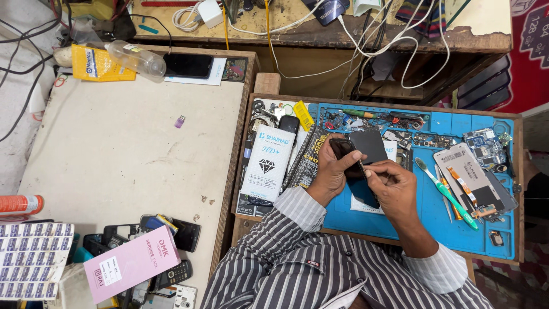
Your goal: The person unpacks a smartphone display assembly and compares it with a disassembled phone body. They handle the display, battery, and internal components, then reassemble the phone by inserting the battery and aligning the display. The person repeatedly opens and closes the device to check fit and alignment.
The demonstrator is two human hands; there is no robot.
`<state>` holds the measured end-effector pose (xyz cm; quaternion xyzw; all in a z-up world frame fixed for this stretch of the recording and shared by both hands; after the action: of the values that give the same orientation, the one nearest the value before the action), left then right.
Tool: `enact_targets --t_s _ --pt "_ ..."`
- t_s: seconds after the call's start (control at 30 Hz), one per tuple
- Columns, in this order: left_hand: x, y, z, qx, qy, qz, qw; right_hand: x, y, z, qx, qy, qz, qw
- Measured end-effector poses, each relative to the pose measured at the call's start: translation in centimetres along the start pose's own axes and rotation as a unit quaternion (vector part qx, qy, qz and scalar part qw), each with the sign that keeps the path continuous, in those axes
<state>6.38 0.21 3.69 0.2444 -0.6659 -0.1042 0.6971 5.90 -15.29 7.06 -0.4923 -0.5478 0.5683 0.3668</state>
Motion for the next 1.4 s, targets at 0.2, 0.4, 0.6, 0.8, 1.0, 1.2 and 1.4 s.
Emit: enact_targets --t_s 0.2,0.4,0.6,0.8,1.0,1.2,1.4 --pt "0.0 0.1 0.2 -0.004 0.005 -0.004 1.0 0.0 0.2 0.1 0.002 0.003 -0.019 1.0" --pt "0.0 0.1 0.1 -0.006 0.001 0.0 1.0 0.0 0.2 0.0 0.001 0.004 -0.005 1.0" --pt "-0.5 -0.3 0.1 -0.002 0.0 0.007 1.0 0.1 0.3 0.0 -0.002 0.002 -0.012 1.0" --pt "-0.1 0.1 -0.1 0.007 -0.005 0.004 1.0 0.3 -0.3 0.0 -0.001 0.007 -0.005 1.0" --pt "0.3 -0.2 0.0 0.006 0.005 -0.015 1.0 -0.4 -3.4 0.4 -0.089 0.013 0.134 0.987" --pt "-0.1 -0.8 0.4 -0.013 0.014 -0.039 0.999 -2.3 -1.6 1.1 -0.107 -0.021 0.192 0.975" --pt "1.2 -0.8 0.3 -0.085 -0.11 -0.11 0.984 -4.5 2.2 1.1 0.048 0.041 -0.14 0.988"
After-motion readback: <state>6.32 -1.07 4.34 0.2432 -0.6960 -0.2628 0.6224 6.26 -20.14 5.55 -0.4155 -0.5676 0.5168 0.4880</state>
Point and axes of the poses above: each hand's wrist, its own z-axis away from the middle knuckle, its own x-axis out of the palm, y = z × x, the point moved 4 cm from there along -z, towards the middle knuckle, and after that the axes turned 6 degrees about z, right-handed, at the moved point
